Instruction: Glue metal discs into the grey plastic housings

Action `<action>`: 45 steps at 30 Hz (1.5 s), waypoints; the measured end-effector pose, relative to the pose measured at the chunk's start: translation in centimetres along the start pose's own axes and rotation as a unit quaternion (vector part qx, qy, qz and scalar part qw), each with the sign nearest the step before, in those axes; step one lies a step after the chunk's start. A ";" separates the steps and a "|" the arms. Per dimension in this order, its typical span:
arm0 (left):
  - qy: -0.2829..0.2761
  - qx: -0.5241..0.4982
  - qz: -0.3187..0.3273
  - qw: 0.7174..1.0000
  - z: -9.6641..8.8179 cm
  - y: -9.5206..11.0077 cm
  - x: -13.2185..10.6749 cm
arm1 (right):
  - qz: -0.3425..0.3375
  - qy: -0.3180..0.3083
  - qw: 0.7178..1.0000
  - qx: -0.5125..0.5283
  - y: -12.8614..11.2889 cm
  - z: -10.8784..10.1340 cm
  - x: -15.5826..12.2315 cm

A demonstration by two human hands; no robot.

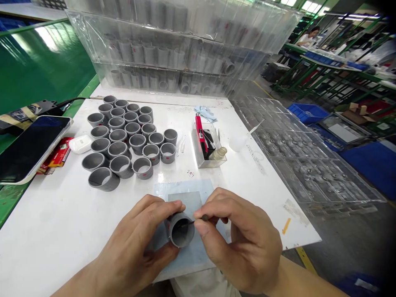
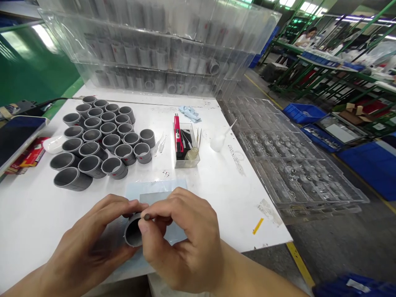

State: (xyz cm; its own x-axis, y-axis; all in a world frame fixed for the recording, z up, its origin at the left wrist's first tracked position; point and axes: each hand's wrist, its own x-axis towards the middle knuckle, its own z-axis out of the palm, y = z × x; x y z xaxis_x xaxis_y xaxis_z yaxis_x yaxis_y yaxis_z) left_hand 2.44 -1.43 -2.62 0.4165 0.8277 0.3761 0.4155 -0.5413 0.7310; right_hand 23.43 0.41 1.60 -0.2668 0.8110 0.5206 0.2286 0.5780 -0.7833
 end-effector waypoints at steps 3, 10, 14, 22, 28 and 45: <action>-0.004 -0.001 0.001 1.000 -0.1 0.0 0.0 | 0.003 0.000 1.000 -0.005 0.1 -0.2 0.1; -0.018 0.006 -0.013 1.000 -0.3 0.2 0.0 | 0.036 0.063 0.997 0.001 -1.2 -1.6 0.5; -0.016 0.013 -0.016 1.000 -0.4 0.0 0.0 | -0.056 0.284 0.955 -0.065 0.0 -3.4 2.7; 0.042 0.039 -0.068 0.996 0.0 -0.1 0.2 | -0.061 0.300 0.932 -0.193 4.2 -7.4 6.6; -0.003 0.141 -0.083 0.987 -2.1 0.8 1.2 | -0.016 0.181 0.938 -0.294 5.6 -7.1 6.1; -0.048 0.289 -0.028 0.956 -5.4 2.3 -0.5 | 0.288 0.076 0.900 -0.319 11.9 -11.9 6.2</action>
State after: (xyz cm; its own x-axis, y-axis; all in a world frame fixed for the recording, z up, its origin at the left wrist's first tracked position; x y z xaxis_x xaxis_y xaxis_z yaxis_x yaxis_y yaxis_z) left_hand -1.14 -2.24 1.90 0.4414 0.8553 0.2713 0.8050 -0.5110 0.3015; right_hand 35.61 13.39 -0.44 0.1884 0.9674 0.1691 0.7916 -0.0476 -0.6091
